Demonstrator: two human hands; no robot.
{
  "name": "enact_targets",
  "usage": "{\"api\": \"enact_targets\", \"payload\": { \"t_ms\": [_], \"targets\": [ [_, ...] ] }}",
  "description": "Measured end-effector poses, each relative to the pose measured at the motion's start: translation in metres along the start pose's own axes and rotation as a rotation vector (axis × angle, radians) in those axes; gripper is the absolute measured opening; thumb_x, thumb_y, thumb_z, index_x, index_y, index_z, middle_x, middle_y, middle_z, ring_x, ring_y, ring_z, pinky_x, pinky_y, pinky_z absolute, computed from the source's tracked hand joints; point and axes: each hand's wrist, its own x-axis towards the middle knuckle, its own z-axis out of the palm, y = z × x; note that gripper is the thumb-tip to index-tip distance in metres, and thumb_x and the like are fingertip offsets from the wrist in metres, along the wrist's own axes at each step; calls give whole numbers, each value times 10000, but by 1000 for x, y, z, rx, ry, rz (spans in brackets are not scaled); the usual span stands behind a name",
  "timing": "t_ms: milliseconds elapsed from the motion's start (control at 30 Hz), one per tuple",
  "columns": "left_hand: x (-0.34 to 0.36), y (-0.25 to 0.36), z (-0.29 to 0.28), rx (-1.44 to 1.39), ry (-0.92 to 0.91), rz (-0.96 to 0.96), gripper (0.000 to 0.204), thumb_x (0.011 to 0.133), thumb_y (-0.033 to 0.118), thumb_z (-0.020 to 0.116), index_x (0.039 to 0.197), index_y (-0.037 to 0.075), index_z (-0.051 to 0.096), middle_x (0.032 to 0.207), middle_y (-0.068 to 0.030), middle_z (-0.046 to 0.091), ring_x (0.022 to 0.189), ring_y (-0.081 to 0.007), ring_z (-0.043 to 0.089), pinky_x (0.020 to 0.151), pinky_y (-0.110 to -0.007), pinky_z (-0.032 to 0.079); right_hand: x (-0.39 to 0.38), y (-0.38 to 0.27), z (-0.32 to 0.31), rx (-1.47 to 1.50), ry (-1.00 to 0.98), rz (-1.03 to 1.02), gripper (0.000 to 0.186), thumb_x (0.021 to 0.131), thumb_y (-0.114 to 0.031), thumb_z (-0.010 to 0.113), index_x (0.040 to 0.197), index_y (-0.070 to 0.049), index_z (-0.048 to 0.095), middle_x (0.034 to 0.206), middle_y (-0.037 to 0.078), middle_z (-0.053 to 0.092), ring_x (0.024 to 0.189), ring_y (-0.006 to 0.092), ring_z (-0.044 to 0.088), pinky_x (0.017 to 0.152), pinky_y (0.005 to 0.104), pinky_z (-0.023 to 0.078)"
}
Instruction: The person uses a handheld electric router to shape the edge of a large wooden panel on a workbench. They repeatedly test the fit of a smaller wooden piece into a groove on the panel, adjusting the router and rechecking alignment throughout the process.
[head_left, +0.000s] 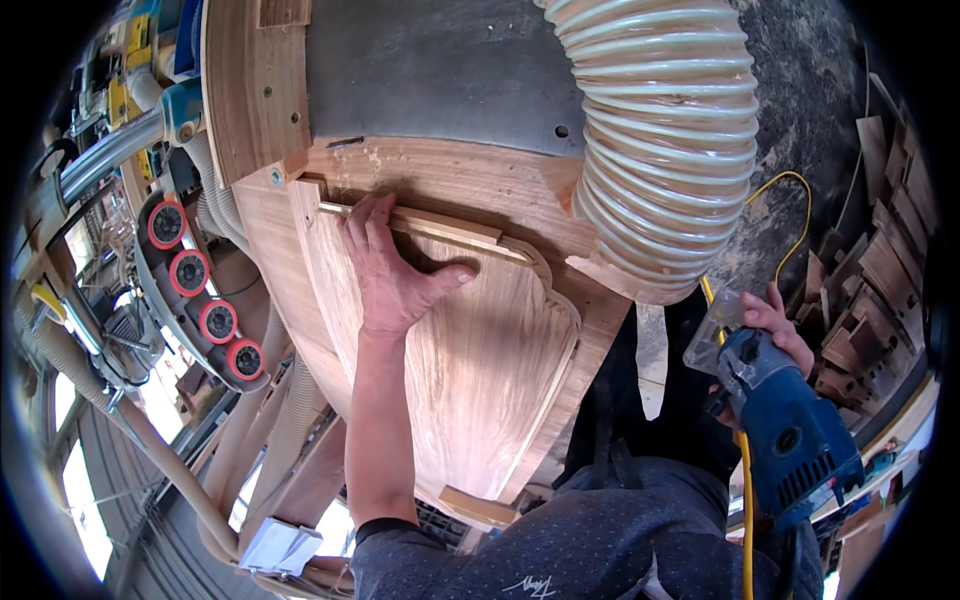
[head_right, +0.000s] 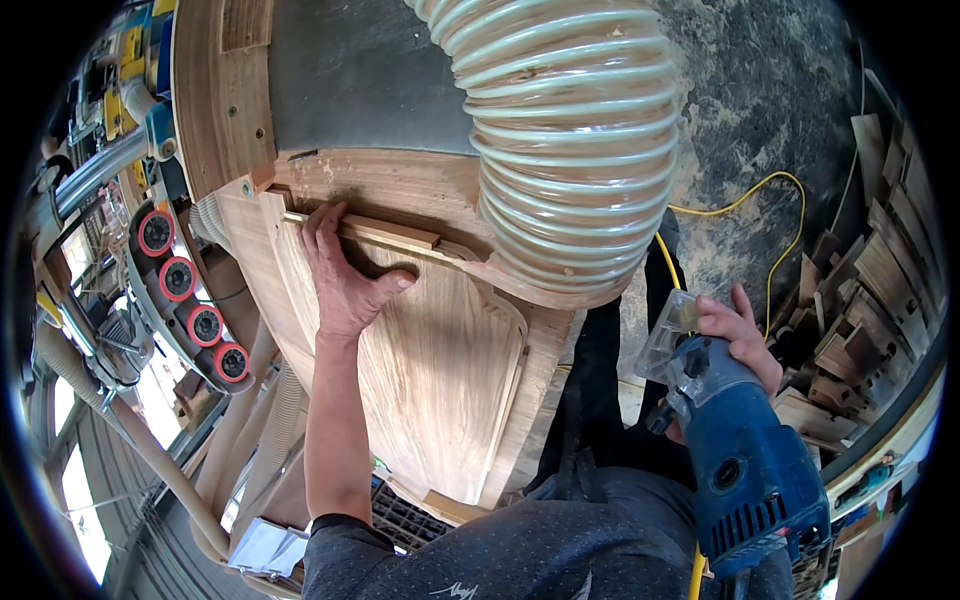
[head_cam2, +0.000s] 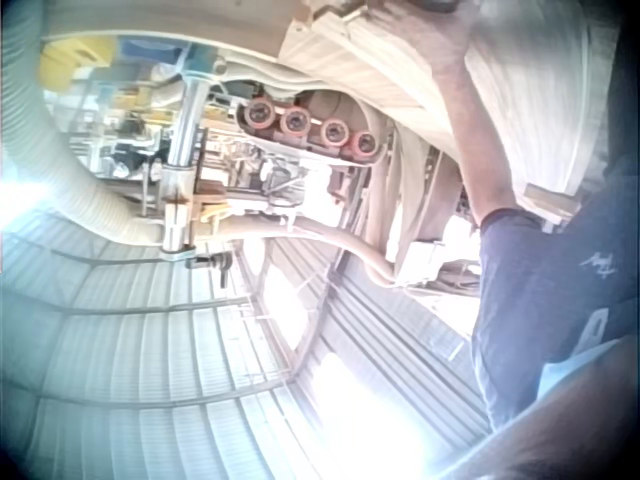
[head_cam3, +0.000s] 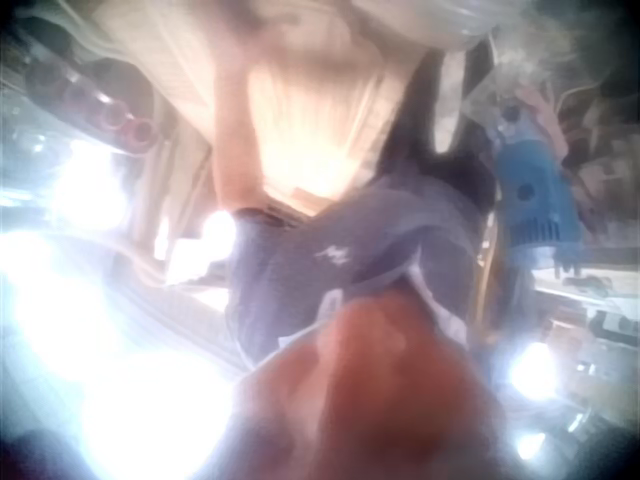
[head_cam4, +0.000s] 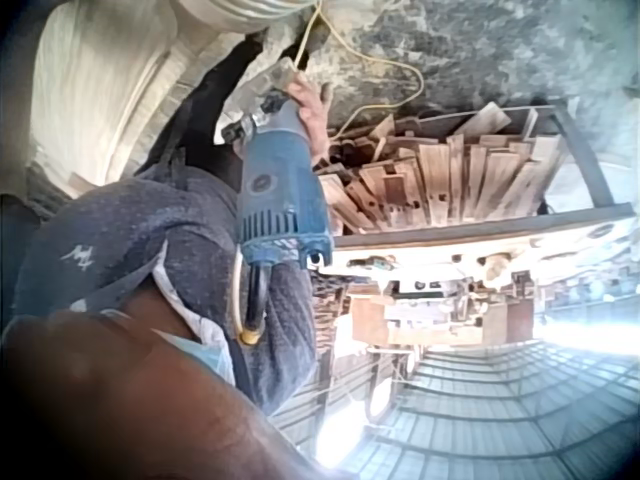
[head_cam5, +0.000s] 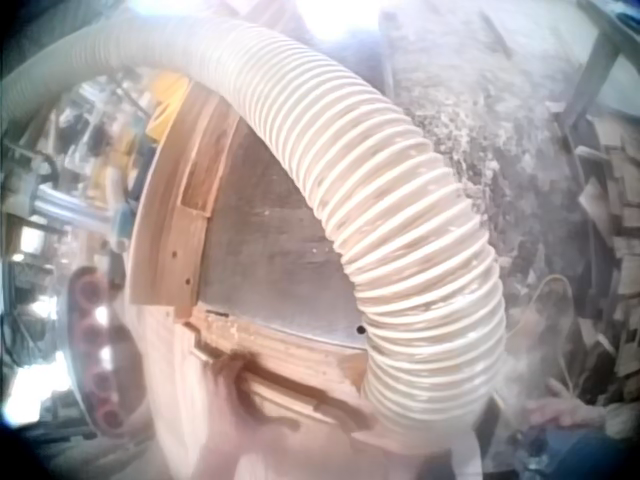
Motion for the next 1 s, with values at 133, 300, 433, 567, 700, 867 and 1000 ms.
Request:
{"api": "enact_targets", "payload": {
  "t_ms": [133, 300, 433, 567, 700, 867, 1000],
  "targets": [
    [1, -2, 3, 6, 9, 8, 1269, 550, 911, 733, 1348, -49, 509, 1321, -228, 485, 1279, -406, 461, 1116, -543, 378, -5, 1, 0, -16, 15, 11, 880, 808, -446, 875, 1464, -162, 363, 1356, 173, 575, 1395, 380, 514, 1257, 636, 116],
    [-1, -11, 7, -30, 27, 37, 1239, 522, 896, 764, 1314, -26, 523, 1269, -218, 497, 1230, -409, 461, 1139, -593, 305, -7, 0, 0, -21, 5, 38, 890, 802, -459, 878, 1466, -170, 361, 1357, 168, 574, 1394, 379, 514, 1255, 644, 111],
    [1, -12, 8, -33, 52, 75, 1212, 530, 892, 765, 1297, -17, 533, 1230, -203, 517, 1178, -388, 480, 1139, -580, 296, -7, -2, -2, -27, -10, 45, 897, 798, -453, 884, 1469, -169, 360, 1356, 167, 573, 1393, 383, 514, 1254, 649, 107],
    [2, -13, 8, -31, 56, 92, 1173, 542, 889, 764, 1285, 5, 553, 1212, -180, 533, 1172, -373, 487, 1148, -587, 275, -7, 0, -4, -11, -23, 46, 901, 797, -444, 887, 1471, -165, 358, 1357, 169, 570, 1393, 386, 514, 1253, 650, 105],
    [1, -14, 9, -35, 82, 115, 1129, 557, 881, 767, 1271, 29, 572, 1205, -162, 542, 1177, -361, 488, 1150, -591, 269, -10, 0, -1, -30, -18, 44, 908, 795, -443, 887, 1473, -161, 353, 1359, 169, 568, 1392, 387, 515, 1252, 651, 108],
    [1, -14, 11, -37, 100, 121, 1110, 571, 882, 761, 1264, 33, 582, 1210, -158, 538, 1180, -360, 490, 1115, -568, 320, -6, -1, 3, -14, -19, 35, 910, 797, -435, 885, 1474, -156, 344, 1364, 167, 564, 1388, 386, 517, 1243, 661, 128],
    [-1, -13, 12, -32, 107, 108, 1122, 577, 890, 748, 1264, 19, 583, 1238, -172, 516, 1190, -365, 491, 1055, -527, 412, -7, -3, 10, -31, 5, 52, 903, 798, -423, 884, 1474, -162, 344, 1368, 165, 560, 1387, 383, 517, 1237, 669, 134]
  ]
}}
